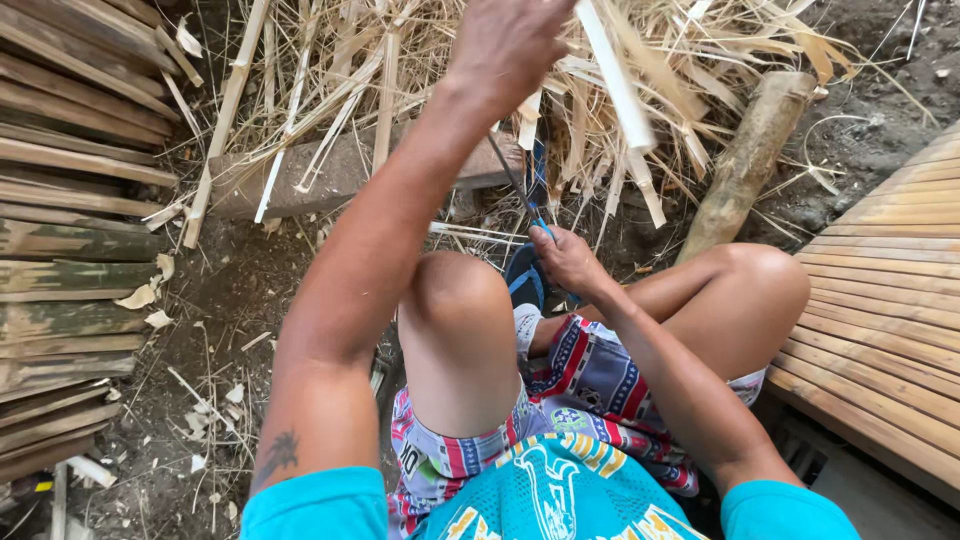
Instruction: The person sits on the ground and uses a machete to split long bamboo poles into thin strips. They repeatedly position the pole against a wooden block and strike it with the machete to create uniform strips, which accumulate on the ground.
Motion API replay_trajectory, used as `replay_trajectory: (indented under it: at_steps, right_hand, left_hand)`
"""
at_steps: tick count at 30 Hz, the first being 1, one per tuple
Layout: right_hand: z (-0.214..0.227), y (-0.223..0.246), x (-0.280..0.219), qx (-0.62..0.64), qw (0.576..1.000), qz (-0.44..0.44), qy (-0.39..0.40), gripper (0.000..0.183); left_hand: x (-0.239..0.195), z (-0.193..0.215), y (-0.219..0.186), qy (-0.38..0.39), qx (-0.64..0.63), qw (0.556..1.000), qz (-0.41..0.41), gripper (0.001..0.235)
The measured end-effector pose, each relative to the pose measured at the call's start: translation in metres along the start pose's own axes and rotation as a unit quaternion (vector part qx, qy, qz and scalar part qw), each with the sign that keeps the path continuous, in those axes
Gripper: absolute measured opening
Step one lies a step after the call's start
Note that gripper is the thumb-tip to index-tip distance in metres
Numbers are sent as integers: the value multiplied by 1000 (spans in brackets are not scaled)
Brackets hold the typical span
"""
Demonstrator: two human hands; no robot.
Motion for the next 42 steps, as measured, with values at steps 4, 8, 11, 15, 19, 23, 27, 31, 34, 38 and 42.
replay_trajectory:
  at_steps: [4, 8, 11, 15, 19, 23, 27, 31, 34, 38, 42]
  right_hand:
    - [-5, 13, -1, -167, 982, 86, 4, 38]
    - [6, -15, 23, -23, 999, -40, 16, 29]
    - [36, 1, 33, 81, 986, 42, -140, 30]
    - [37, 13, 25, 87, 983, 19, -157, 24]
    - [-25, 23, 22, -97, 993, 67, -27, 31]
    - [-80, 56, 9, -421, 872, 247, -33, 30]
    - [-88, 73, -1, -517, 832, 194, -55, 38]
    - [-81, 88, 6, -602, 782, 141, -82, 38]
    - [-91, 90, 5, -614, 766, 178, -66, 39]
    - [-109, 47, 6, -646, 762, 39, 23, 46]
    - [-115, 46, 17, -683, 727, 42, 61, 52]
  left_hand:
    - [-115, -49, 64, 146, -117, 980, 67, 54]
    - [-293, -121, 123, 340, -220, 873, 272, 42]
    - [-418, -140, 142, 258, -187, 877, 359, 57]
    - [-533, -191, 150, 249, -158, 819, 492, 78]
    - [-541, -233, 132, 307, -172, 830, 432, 52]
    - [-514, -218, 123, 217, -225, 848, 428, 37]
    - [-521, -215, 104, 166, -430, 756, 464, 33]
    - [-535, -207, 84, 255, -334, 791, 444, 30]
    - [-500, -187, 68, 189, -283, 843, 417, 29]
    - [-466, -185, 57, 233, -232, 848, 415, 26]
    - [-459, -178, 55, 281, -245, 827, 422, 25]
Point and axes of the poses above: each hand's wrist, its own x-axis towards the middle knuckle, its own z-axis out of the back of the hand, y = z × x, the point moved 10 cm from there along x, towards the middle knuckle, and after that the axes turned 13 degrees about x, right-handed, at the moved point
